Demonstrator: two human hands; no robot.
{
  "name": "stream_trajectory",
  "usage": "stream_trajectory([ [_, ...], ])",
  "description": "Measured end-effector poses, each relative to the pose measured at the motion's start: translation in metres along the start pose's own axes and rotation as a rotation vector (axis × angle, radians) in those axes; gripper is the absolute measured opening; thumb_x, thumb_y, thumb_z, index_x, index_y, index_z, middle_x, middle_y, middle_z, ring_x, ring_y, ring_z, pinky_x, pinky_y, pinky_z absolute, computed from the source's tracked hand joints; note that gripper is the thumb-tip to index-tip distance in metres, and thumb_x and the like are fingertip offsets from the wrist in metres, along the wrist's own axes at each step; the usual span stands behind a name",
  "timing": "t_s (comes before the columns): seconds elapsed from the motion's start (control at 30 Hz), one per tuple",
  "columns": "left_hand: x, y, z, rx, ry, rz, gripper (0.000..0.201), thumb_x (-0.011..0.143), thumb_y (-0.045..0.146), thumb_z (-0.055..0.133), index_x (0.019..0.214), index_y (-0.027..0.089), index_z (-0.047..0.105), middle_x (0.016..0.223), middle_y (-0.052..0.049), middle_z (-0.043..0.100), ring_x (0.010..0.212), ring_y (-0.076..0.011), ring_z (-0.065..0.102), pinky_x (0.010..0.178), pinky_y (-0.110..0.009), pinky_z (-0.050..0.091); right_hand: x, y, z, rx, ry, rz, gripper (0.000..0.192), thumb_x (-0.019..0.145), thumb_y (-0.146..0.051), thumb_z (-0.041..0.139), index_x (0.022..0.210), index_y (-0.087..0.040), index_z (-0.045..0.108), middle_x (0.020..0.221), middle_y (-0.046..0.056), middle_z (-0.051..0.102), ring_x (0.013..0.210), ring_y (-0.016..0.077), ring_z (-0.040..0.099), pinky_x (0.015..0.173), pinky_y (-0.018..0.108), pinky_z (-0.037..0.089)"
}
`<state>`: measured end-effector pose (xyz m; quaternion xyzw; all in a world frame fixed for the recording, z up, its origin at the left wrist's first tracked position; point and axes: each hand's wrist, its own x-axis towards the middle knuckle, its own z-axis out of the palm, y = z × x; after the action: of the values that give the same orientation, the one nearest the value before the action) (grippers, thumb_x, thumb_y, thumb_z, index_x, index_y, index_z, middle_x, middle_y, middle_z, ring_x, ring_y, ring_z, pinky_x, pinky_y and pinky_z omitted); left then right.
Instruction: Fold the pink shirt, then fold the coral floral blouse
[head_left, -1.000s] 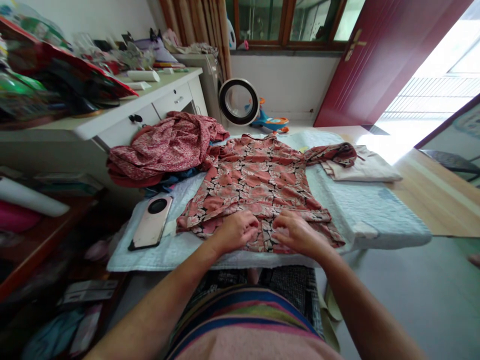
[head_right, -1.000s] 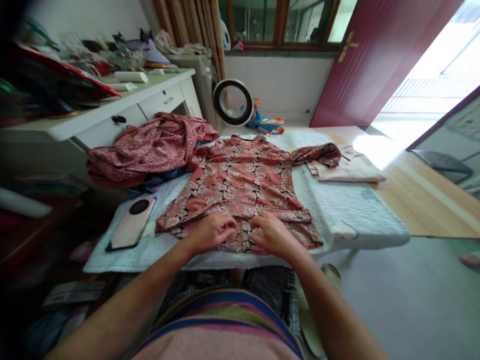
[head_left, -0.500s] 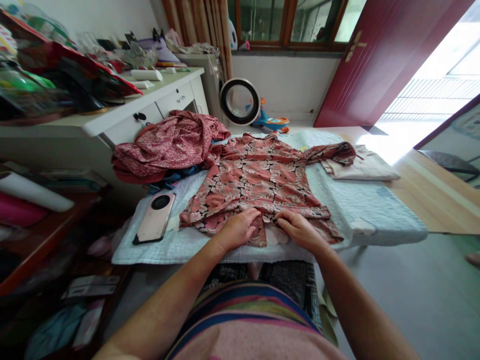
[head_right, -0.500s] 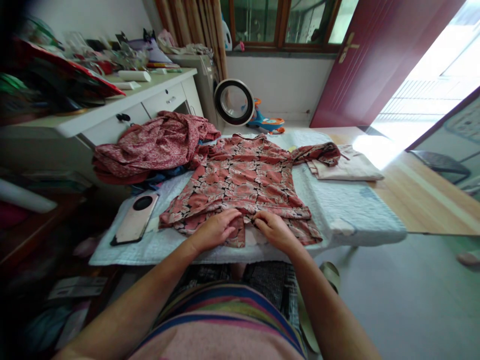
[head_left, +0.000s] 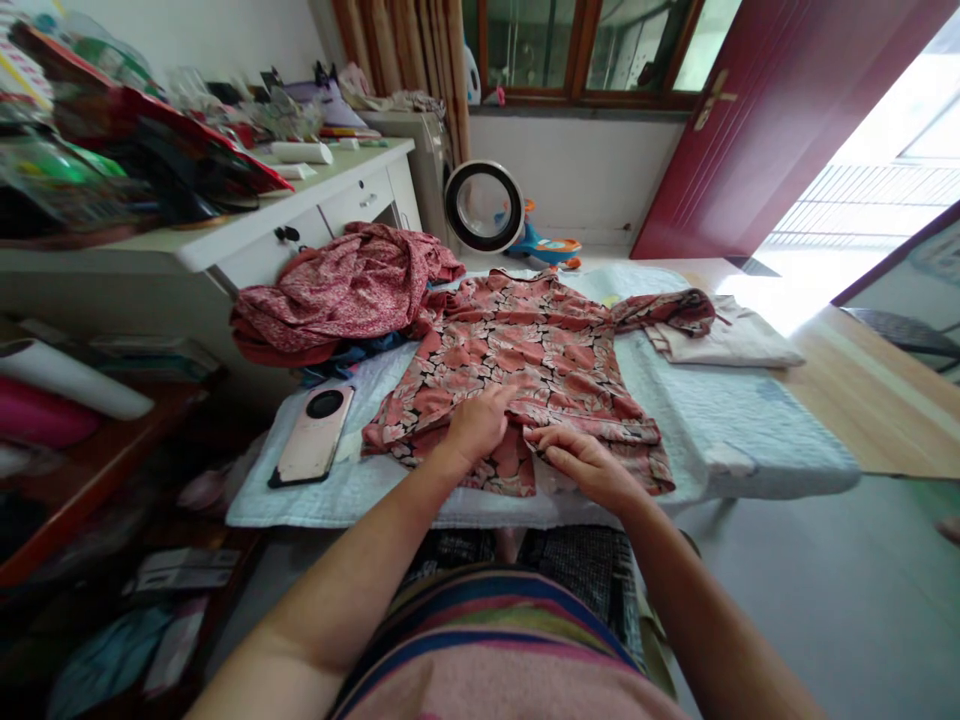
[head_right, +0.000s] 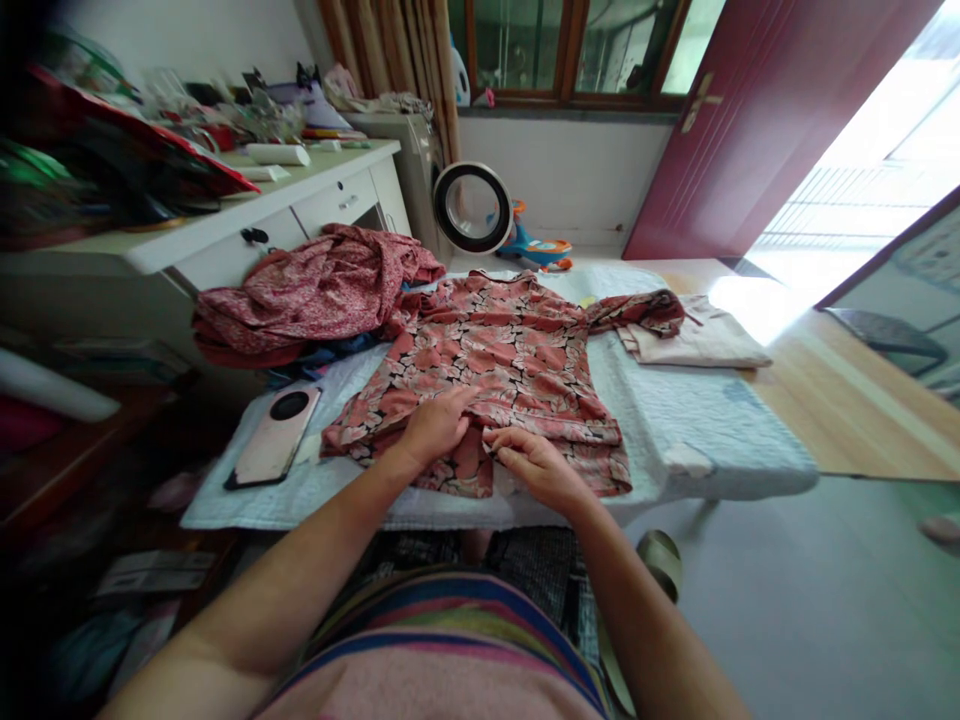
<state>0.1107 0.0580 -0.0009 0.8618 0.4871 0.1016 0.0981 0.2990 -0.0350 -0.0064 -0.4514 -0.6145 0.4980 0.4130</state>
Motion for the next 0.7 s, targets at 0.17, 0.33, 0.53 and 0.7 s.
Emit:
stream_trajectory([
  [0.17,0.036,0.0,-0.022,-0.043,0.096,-0.021,0.026,0.09,0.017,0.049,0.102,0.019,0.071,0.102,-0.007,0.075,0.096,-0.0217,0.069,0.086,-0.031,0.05,0.001,0.0,0.0,-0.117,0.061,0.019,0.026,0.096,-0.042,0.049,0.099,-0.021,0.064,0.114,0.007,0.07,0.109,0.0209,0.062,0.101,0.039,0.044],
  [0.33,0.056,0.003,-0.049,-0.051,0.252,-0.03,0.024,0.092,0.025,0.049,0.095,0.019,0.072,0.095,-0.008,0.075,0.09,-0.0213,0.068,0.081,-0.03,0.048,0.0,0.0,0.001,-0.239,0.039,-0.014,0.025,0.098,-0.038,0.045,0.104,-0.021,0.063,0.112,0.006,0.069,0.107,0.0198,0.062,0.097,0.036,0.045],
  [0.53,0.065,0.011,-0.067,-0.051,0.329,-0.003,0.026,0.095,0.027,0.047,0.094,0.019,0.073,0.097,-0.008,0.074,0.09,-0.0201,0.066,0.081,-0.029,0.046,-0.001,0.0,0.007,-0.335,0.059,-0.051,0.021,0.099,-0.034,0.042,0.101,-0.022,0.058,0.103,0.004,0.068,0.098,0.0184,0.062,0.09,0.033,0.046],
  [0.7,0.063,0.011,-0.067,-0.043,0.363,-0.005,0.026,0.094,0.026,0.048,0.093,0.018,0.072,0.097,-0.009,0.073,0.091,-0.0203,0.066,0.081,-0.03,0.046,-0.004,-0.006,0.012,-0.294,0.026,-0.056,0.019,0.1,-0.034,0.041,0.1,-0.023,0.057,0.115,0.006,0.068,0.109,0.0192,0.062,0.096,0.035,0.045],
])
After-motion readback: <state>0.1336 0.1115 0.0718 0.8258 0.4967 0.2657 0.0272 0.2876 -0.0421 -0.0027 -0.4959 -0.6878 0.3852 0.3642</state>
